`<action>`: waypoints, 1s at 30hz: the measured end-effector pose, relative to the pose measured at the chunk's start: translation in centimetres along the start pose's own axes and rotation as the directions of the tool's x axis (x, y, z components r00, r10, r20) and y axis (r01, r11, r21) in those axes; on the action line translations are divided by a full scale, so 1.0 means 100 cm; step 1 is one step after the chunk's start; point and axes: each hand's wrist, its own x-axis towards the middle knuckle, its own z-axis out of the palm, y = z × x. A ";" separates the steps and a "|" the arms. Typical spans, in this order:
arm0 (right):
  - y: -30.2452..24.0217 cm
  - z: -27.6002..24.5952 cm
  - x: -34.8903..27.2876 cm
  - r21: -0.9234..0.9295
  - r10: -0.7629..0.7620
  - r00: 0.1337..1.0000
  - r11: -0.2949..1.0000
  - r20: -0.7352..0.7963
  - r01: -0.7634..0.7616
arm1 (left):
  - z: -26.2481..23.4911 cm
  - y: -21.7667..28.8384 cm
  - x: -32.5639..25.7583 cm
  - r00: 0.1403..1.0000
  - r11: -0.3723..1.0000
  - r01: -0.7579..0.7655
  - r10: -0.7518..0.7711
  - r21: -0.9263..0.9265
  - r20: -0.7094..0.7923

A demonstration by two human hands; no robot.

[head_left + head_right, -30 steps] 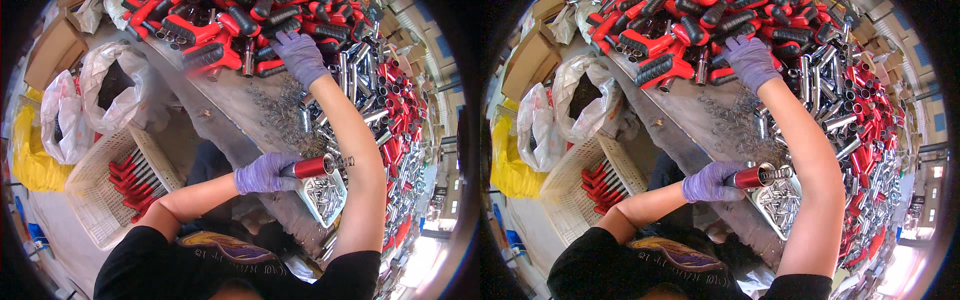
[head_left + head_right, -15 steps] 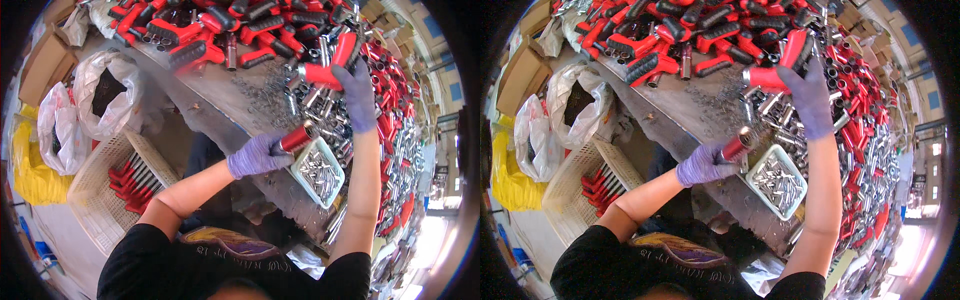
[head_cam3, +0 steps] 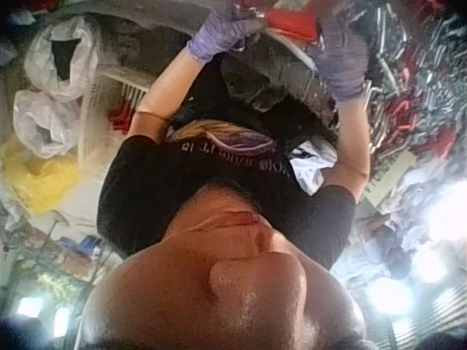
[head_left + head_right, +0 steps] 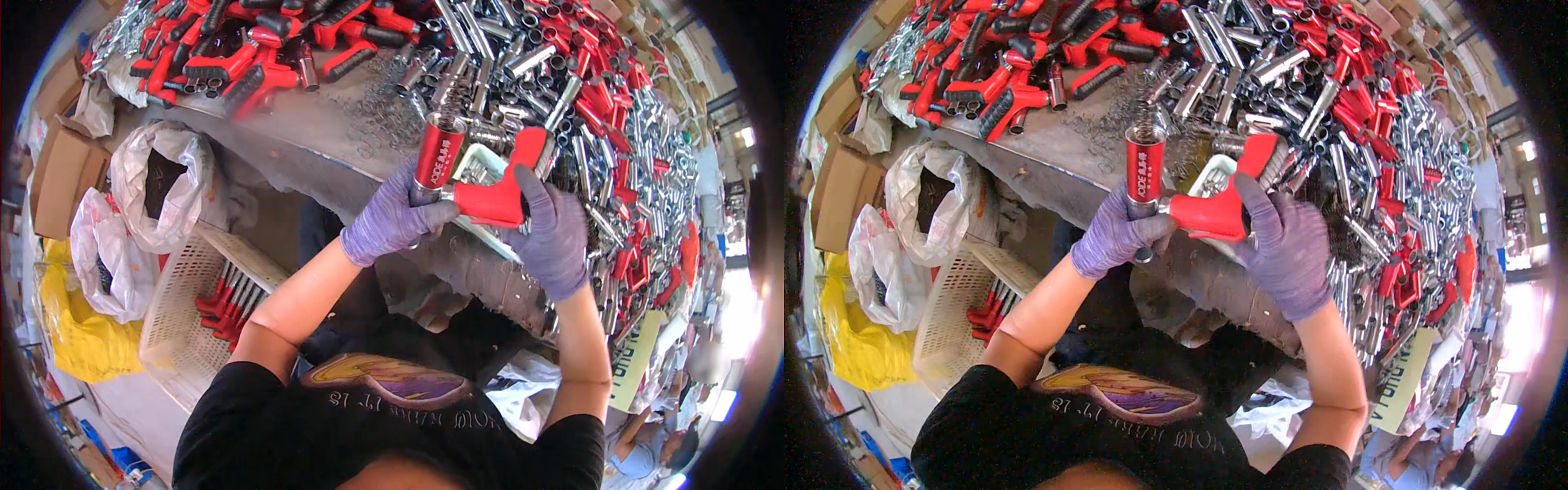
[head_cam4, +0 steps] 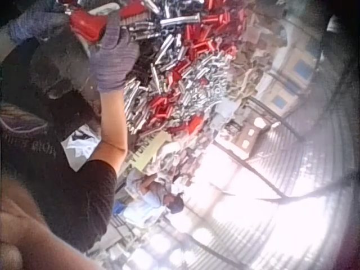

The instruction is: The person assembles tools by inserting metal pins and springs into metal tubes and attaching handles to the components by hand.

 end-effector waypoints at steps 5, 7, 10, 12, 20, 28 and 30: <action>0.003 -0.037 -0.011 -0.445 -0.150 0.975 0.871 0.162 0.207 | 0.015 -0.015 -0.002 0.995 0.999 0.028 -0.032 0.039 0.093; 0.003 -0.049 -0.021 -0.100 -0.154 0.972 0.980 0.177 0.174 | 0.020 -0.025 0.002 0.967 0.962 -0.218 0.191 0.163 0.166; 0.001 -0.087 -0.040 0.099 0.142 0.958 0.980 0.248 -0.171 | 0.015 -0.019 0.004 0.957 0.901 -0.133 0.008 0.414 0.290; 0.013 -0.111 -0.051 0.312 0.242 0.964 0.913 0.107 -0.263 | 0.017 -0.026 0.008 0.931 0.906 -0.245 0.120 0.346 0.345; -0.021 -0.140 -0.039 -0.017 0.231 0.944 0.972 0.235 -0.233 | 0.028 -0.037 0.025 0.839 0.736 -0.408 0.069 0.540 0.539; -0.018 -0.117 -0.035 -0.331 -0.234 0.843 0.843 0.484 0.424 | 0.035 -0.056 0.030 0.741 0.623 -0.627 0.293 0.467 0.604; -0.020 -0.115 -0.036 -0.303 -0.120 0.855 0.903 0.504 0.305 | 0.035 -0.056 0.030 0.749 0.583 -0.629 0.277 0.514 0.602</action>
